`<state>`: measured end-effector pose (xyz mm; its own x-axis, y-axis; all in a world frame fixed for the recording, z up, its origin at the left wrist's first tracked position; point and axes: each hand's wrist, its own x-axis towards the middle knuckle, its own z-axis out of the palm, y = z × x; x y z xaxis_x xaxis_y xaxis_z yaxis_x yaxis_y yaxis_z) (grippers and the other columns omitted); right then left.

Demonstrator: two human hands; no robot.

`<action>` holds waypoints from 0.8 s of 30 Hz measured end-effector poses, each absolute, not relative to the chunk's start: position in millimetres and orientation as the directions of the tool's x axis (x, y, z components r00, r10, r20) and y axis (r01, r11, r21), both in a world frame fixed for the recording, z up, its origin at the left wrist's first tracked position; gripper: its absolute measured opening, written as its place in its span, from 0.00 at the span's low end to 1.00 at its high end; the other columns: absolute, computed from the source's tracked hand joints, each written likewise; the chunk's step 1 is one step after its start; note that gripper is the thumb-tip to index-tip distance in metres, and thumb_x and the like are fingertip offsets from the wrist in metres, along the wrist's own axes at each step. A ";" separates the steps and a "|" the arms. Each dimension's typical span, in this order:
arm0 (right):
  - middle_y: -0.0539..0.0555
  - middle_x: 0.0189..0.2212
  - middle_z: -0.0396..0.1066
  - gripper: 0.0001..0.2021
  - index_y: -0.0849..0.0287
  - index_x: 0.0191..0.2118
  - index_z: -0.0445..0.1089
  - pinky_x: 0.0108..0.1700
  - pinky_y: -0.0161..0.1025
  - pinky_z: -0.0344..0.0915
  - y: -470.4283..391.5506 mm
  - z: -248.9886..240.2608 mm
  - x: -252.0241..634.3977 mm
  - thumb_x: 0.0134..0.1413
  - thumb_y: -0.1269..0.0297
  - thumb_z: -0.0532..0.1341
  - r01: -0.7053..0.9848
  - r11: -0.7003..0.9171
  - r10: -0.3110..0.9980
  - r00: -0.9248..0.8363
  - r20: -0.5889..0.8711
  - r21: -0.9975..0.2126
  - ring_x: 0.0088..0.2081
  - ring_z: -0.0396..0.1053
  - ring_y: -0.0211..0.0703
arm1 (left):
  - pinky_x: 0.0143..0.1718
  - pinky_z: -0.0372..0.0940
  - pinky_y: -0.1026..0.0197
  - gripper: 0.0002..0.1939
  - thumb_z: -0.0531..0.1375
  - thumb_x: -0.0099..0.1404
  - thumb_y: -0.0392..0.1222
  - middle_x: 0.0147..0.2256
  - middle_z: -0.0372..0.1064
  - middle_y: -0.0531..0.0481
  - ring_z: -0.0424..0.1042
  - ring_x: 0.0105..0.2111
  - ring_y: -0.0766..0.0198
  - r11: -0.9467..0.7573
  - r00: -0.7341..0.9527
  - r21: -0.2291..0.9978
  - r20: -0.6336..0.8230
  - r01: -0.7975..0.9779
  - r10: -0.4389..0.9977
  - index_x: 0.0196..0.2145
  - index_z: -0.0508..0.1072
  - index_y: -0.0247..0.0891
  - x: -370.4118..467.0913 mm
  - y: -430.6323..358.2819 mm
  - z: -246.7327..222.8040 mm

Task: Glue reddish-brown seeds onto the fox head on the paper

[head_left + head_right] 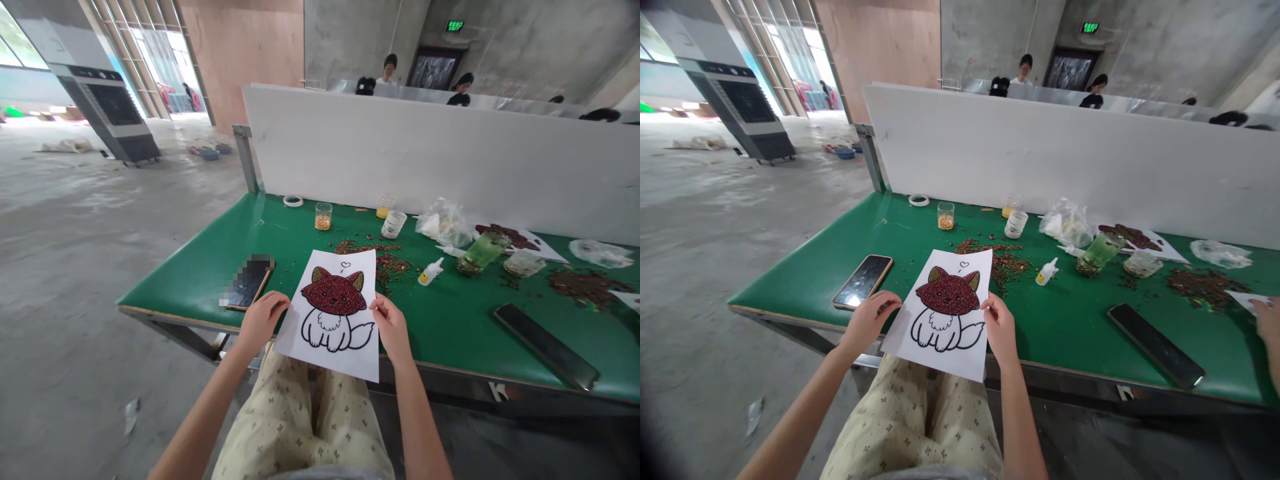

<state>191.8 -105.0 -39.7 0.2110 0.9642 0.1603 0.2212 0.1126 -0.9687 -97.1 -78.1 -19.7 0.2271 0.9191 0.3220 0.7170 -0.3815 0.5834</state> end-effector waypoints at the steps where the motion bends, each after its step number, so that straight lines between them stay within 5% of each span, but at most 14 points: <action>1: 0.53 0.46 0.69 0.03 0.58 0.27 0.62 0.28 0.35 0.52 -105.2 -39.2 191.7 0.46 0.66 0.53 0.239 0.116 0.963 0.211 0.168 -0.964 0.24 0.56 0.35 | 0.37 0.64 0.60 0.12 0.49 0.66 0.44 0.35 0.71 0.48 0.70 0.35 0.61 -0.389 0.233 0.578 0.327 0.718 0.916 0.32 0.70 0.40 -95.8 -75.6 -18.7; 6: 0.54 0.45 0.70 0.06 0.57 0.30 0.65 0.30 0.37 0.57 -103.9 -41.4 190.6 0.47 0.67 0.52 0.344 0.120 0.952 0.227 0.206 -0.931 0.26 0.61 0.38 | 0.39 0.65 0.59 0.16 0.45 0.67 0.42 0.36 0.72 0.47 0.71 0.36 0.60 -0.413 0.233 0.563 0.365 0.716 0.902 0.34 0.71 0.39 -88.2 -65.3 -14.2; 11: 0.59 0.50 0.65 0.09 0.56 0.35 0.67 0.50 0.47 0.59 -102.4 -48.1 190.5 0.49 0.69 0.52 0.457 0.215 0.898 0.255 0.358 -0.863 0.51 0.62 0.50 | 0.39 0.66 0.59 0.13 0.48 0.66 0.41 0.35 0.72 0.46 0.71 0.36 0.60 -0.444 0.239 0.576 0.398 0.686 0.886 0.34 0.72 0.38 -81.6 -59.7 -10.6; 14: 0.61 0.51 0.64 0.14 0.57 0.45 0.65 0.55 0.52 0.56 -99.1 -44.7 189.1 0.51 0.68 0.52 0.552 0.216 0.873 0.260 0.412 -0.805 0.54 0.60 0.51 | 0.38 0.65 0.60 0.11 0.49 0.64 0.37 0.35 0.72 0.47 0.71 0.35 0.61 -0.447 0.243 0.544 0.406 0.710 0.881 0.35 0.72 0.38 -78.8 -51.6 -5.8; 17: 0.60 0.52 0.66 0.21 0.58 0.55 0.60 0.56 0.52 0.55 -88.1 -32.8 183.0 0.54 0.69 0.51 0.632 0.284 0.892 0.100 0.440 -0.721 0.54 0.60 0.51 | 0.34 0.64 0.62 0.12 0.50 0.60 0.32 0.34 0.70 0.48 0.69 0.32 0.63 -0.442 0.227 0.488 0.438 0.752 0.870 0.37 0.71 0.38 -74.4 -36.3 0.0; 24: 0.54 0.48 0.72 0.30 0.60 0.60 0.53 0.55 0.52 0.52 -52.9 -15.5 157.5 0.48 0.80 0.49 0.753 0.406 0.907 -0.265 0.327 -0.518 0.53 0.60 0.51 | 0.33 0.62 0.62 0.12 0.51 0.61 0.33 0.32 0.68 0.49 0.68 0.29 0.63 -0.358 0.111 0.437 0.495 0.825 0.862 0.40 0.71 0.38 -60.0 -10.4 -9.4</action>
<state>157.5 -52.9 -15.5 -0.2648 0.9072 0.3269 0.7528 0.4064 -0.5179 -60.0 -10.4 -9.4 0.1111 0.8617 0.4951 0.8250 -0.3577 0.4374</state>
